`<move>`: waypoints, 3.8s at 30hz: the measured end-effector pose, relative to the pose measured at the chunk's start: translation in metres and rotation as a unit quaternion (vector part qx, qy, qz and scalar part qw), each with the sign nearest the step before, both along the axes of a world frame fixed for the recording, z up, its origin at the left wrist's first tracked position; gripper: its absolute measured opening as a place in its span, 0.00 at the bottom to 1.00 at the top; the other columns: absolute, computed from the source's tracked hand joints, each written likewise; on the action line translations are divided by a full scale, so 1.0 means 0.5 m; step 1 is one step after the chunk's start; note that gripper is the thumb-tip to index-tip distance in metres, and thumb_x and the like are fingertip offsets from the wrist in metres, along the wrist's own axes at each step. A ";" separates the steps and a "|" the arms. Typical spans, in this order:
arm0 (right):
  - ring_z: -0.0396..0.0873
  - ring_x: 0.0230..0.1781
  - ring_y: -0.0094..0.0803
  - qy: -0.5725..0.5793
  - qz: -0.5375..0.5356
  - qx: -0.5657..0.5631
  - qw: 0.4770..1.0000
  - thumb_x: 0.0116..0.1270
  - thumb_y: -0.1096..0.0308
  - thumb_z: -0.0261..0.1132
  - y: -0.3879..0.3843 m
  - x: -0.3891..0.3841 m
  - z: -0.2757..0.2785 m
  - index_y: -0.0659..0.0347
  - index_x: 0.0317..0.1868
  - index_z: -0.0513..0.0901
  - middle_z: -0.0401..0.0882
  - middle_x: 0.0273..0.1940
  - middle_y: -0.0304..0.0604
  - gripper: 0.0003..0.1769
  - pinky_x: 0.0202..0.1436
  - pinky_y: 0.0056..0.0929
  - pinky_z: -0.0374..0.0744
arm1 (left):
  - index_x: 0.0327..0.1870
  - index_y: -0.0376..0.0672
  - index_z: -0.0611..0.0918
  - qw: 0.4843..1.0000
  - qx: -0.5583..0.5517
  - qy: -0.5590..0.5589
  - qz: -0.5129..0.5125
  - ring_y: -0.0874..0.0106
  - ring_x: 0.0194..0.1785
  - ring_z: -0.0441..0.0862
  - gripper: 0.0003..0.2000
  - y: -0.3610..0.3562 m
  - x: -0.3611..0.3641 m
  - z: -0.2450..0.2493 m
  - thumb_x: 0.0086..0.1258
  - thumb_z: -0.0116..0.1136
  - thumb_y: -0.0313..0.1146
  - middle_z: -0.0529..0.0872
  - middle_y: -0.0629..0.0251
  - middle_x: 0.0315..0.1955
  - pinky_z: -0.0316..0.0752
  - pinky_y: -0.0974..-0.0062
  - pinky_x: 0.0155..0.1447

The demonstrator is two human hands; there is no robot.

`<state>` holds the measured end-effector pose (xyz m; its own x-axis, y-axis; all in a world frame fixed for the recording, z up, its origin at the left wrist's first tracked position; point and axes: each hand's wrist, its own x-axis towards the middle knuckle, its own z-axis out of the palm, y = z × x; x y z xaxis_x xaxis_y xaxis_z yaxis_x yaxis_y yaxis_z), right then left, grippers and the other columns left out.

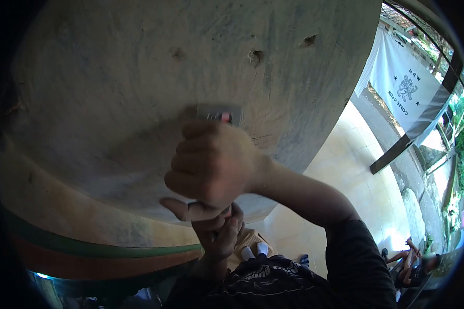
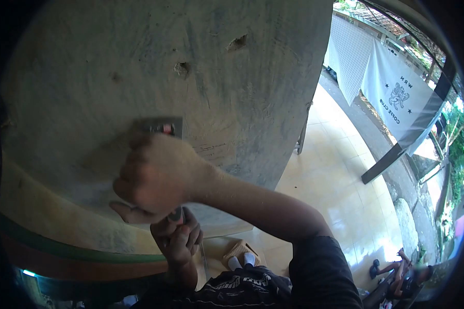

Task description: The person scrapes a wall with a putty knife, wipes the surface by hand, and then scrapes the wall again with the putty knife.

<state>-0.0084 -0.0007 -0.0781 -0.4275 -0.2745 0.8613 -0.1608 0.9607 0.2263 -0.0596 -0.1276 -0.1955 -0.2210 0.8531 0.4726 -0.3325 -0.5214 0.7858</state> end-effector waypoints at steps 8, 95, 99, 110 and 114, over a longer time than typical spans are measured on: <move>0.64 0.09 0.27 -0.130 -0.019 -0.083 0.988 0.55 0.59 0.62 -0.021 0.013 -0.015 0.56 0.09 0.65 0.60 0.08 0.33 0.22 0.16 0.28 0.64 | 0.31 0.36 0.70 0.991 -0.092 -0.098 -0.011 0.82 0.11 0.59 0.02 -0.065 0.025 0.040 0.58 0.45 0.20 0.67 0.64 0.18 0.60 0.81 0.12; 0.80 0.51 0.44 0.014 -0.079 -0.550 0.831 0.62 0.81 0.58 -0.197 0.222 -0.353 0.63 0.73 0.49 0.75 0.54 0.61 0.41 0.48 0.34 0.78 | 0.65 0.40 0.68 0.928 -0.292 0.203 -0.110 0.79 0.27 0.78 0.20 0.012 -0.071 -0.173 0.79 0.36 0.39 0.81 0.61 0.29 0.73 0.80 0.30; 0.82 0.47 0.48 0.063 -0.189 -0.508 0.838 0.61 0.83 0.58 -0.145 0.194 -0.332 0.64 0.71 0.55 0.79 0.50 0.58 0.38 0.46 0.33 0.79 | 0.57 0.36 0.74 0.862 -0.398 0.295 -0.109 0.75 0.17 0.76 0.17 0.042 -0.108 -0.406 0.77 0.40 0.37 0.79 0.60 0.19 0.74 0.74 0.25; 0.83 0.46 0.47 0.098 -0.234 -0.469 0.846 0.59 0.84 0.59 -0.186 0.157 -0.236 0.62 0.70 0.58 0.80 0.48 0.58 0.38 0.42 0.33 0.82 | 0.48 0.34 0.78 0.678 -0.564 0.451 -0.137 0.62 0.19 0.82 0.17 -0.032 -0.220 -0.761 0.71 0.41 0.35 0.84 0.50 0.25 0.79 0.65 0.27; 0.82 0.47 0.47 0.078 -0.234 -0.500 0.830 0.59 0.84 0.59 -0.188 0.178 -0.207 0.62 0.71 0.58 0.80 0.47 0.58 0.38 0.44 0.33 0.82 | 0.47 0.33 0.79 0.588 -0.525 0.584 -0.194 0.61 0.23 0.84 0.16 -0.095 -0.281 -0.847 0.70 0.41 0.35 0.85 0.51 0.32 0.81 0.64 0.27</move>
<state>0.0805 -0.0947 -0.1814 -0.1481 0.7756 0.6137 0.2405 0.6301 -0.7383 -0.2001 -0.1750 -0.6189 0.0383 0.6891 -0.7237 0.8202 0.3921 0.4167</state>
